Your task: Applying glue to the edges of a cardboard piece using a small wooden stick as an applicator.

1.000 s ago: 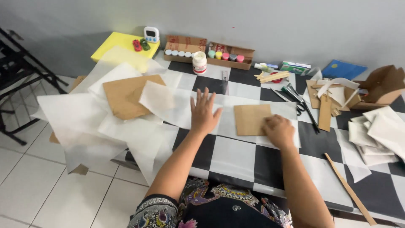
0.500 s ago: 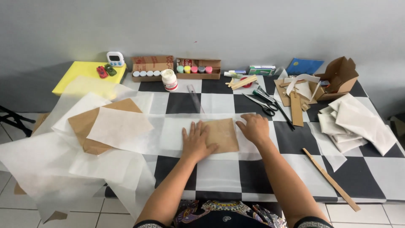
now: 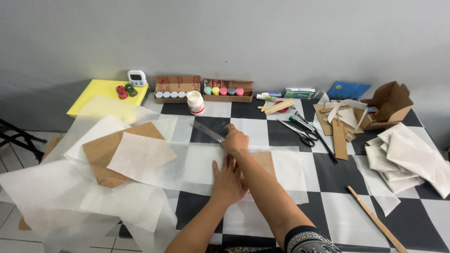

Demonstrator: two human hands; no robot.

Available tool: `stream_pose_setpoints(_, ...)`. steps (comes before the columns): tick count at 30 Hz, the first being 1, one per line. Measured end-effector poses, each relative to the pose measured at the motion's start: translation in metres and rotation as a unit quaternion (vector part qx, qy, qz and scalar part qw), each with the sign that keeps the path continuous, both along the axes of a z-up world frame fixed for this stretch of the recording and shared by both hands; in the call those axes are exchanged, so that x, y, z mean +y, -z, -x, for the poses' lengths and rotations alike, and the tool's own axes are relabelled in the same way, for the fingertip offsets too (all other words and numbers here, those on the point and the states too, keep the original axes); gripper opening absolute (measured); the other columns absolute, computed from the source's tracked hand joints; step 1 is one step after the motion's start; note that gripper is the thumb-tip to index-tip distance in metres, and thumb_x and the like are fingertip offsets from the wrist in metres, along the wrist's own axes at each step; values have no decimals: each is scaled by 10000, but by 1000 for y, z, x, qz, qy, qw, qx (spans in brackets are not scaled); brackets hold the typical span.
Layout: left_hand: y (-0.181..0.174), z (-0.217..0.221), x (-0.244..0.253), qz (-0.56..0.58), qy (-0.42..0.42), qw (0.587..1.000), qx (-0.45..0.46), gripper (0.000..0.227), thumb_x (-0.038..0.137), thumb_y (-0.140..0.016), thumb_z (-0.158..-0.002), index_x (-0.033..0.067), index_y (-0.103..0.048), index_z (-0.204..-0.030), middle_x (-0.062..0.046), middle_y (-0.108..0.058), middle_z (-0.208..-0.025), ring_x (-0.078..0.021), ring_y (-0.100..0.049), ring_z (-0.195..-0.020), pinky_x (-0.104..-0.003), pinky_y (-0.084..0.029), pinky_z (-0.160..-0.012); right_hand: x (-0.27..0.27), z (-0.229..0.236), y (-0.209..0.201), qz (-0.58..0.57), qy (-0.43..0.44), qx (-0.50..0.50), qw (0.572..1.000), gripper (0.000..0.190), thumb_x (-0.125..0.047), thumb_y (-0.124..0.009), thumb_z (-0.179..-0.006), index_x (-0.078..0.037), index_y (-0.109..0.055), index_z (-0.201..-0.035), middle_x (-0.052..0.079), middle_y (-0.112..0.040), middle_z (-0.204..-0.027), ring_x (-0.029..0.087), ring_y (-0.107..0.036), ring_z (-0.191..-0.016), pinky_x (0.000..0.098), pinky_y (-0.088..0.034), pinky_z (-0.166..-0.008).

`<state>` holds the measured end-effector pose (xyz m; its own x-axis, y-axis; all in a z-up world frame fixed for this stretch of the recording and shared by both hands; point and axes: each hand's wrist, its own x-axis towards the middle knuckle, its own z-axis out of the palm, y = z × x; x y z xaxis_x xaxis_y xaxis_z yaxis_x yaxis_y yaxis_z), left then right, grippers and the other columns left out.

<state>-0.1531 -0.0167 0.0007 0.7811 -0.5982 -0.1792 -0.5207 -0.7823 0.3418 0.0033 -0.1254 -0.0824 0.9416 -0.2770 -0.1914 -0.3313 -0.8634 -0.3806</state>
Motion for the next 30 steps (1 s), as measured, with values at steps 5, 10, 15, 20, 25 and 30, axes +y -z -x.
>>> stream_pose_setpoints(5, -7, -2, -2, -27, -6, 999, 20, 781, 501, -445, -929, 80, -292, -1569, -217, -113, -1668, -434, -11, -1539, -715, 29, -1165, -5, -6, 1, -88, 10, -35, 995, 408, -142, -769, -818, -269, -649, -1187, 5, -761, -1072, 252, -714, -1084, 402, -537, -897)
stream_pose_setpoints(10, -7, -16, -3, -79, -25, 995, 63, 870, 672, -360, -940, 161, -122, -1603, -101, 17, -1697, -351, 110, -1551, -667, 57, -1189, -85, 15, -46, -209, 58, -184, 959, 171, -174, -666, -880, -235, -741, -1021, -27, -770, -1005, 207, -700, -886, 362, -519, -795)
stream_pose_setpoints(15, 13, -79, 16, -21, -61, 998, 5, 812, 623, -516, -923, 160, -344, -1569, -155, -193, -1676, -381, -105, -1556, -689, -19, -1188, -193, 78, -77, -76, 171, -230, 955, 226, -203, -735, -896, -216, -783, -1117, 60, -774, -945, 321, -724, -965, 459, -533, -865)
stream_pose_setpoints(20, 13, -119, 25, -30, -66, 997, -5, 860, 664, -620, -833, 250, -388, -1551, -61, -255, -1674, -322, -172, -1557, -657, -67, -1218, -252, 125, -32, 18, 203, -99, 974, 279, -319, -705, -833, -324, -797, -1096, -3, -794, -996, 289, -722, -1050, 417, -525, -897)
stream_pose_setpoints(25, -10, -115, 18, -33, -69, 997, 24, 995, 733, -646, -744, 263, -357, -1572, -64, -200, -1698, -336, -120, -1570, -672, -50, -1219, -238, 147, -47, 192, 172, -62, 964, 448, -313, -637, -849, -311, -755, -1281, 51, -708, -1332, 295, -601, -1254, 441, -425, -1043)
stream_pose_setpoints(30, -9, -119, 14, -98, -19, 994, 52, 1335, 734, -822, -524, 326, -184, -1623, -106, -175, -1690, -387, -67, -1564, -769, -45, -1158, -176, 141, -65, 114, -100, -94, 984, 569, -470, -742, -832, -314, -633, -1368, -16, -570, -1497, 214, -439, -1448, 505, -298, -1171)
